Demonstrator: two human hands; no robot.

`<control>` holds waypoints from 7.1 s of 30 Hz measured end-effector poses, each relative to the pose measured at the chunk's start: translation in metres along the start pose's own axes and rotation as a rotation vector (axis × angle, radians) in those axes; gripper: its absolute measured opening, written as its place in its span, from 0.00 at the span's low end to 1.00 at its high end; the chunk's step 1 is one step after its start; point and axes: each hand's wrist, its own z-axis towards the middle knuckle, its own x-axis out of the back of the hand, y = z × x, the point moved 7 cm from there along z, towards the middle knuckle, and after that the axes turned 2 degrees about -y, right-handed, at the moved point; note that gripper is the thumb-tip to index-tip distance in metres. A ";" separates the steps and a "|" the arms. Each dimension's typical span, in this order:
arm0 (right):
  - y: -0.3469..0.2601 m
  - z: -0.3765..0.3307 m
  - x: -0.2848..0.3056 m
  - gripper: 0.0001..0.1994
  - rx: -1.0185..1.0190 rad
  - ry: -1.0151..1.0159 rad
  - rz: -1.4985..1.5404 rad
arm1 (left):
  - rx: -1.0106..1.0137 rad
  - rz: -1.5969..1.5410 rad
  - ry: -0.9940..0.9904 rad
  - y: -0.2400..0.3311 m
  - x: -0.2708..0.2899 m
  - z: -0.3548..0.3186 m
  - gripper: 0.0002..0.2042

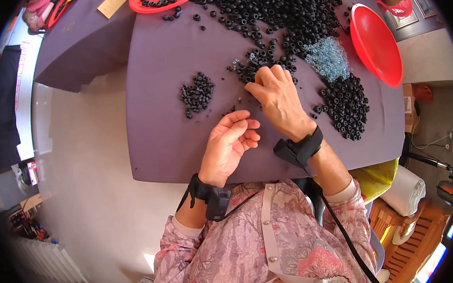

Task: The person picks up a black bead and a small metal piece by hand, then presses the metal piece into the bead. They repeat this process for several pieces, occasionally sorting through the pile of beads on the table.

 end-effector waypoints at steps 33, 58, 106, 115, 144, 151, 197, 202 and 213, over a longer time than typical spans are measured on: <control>0.014 -0.060 0.008 0.11 -0.209 0.174 0.326 | 0.034 -0.137 -0.125 -0.009 -0.010 -0.006 0.08; 0.018 0.065 -0.020 0.06 -0.078 0.032 -0.119 | -0.024 -0.157 -0.154 0.001 0.004 -0.011 0.11; -0.003 -0.095 0.010 0.07 -0.484 0.136 1.131 | -0.027 -0.015 -0.075 -0.018 -0.022 -0.012 0.09; -0.002 -0.091 0.010 0.05 -0.520 0.149 1.100 | -0.043 0.138 -0.095 -0.014 -0.024 -0.012 0.09; -0.002 -0.095 0.015 0.06 -0.493 -0.018 0.763 | -0.008 0.231 -0.037 -0.024 -0.012 -0.012 0.07; 0.011 -0.082 0.010 0.07 -0.513 -0.091 0.878 | 0.044 0.037 -0.081 -0.026 -0.008 -0.007 0.07; -0.018 -0.094 0.044 0.07 -0.288 0.347 0.577 | -0.023 -0.009 -0.133 -0.022 -0.032 -0.011 0.08; -0.007 -0.094 0.039 0.06 -0.332 0.248 0.865 | -0.058 0.070 -0.129 -0.016 -0.041 -0.015 0.07; -0.018 -0.099 0.054 0.07 -0.327 0.378 0.645 | -0.175 0.162 -0.065 -0.011 -0.048 -0.018 0.07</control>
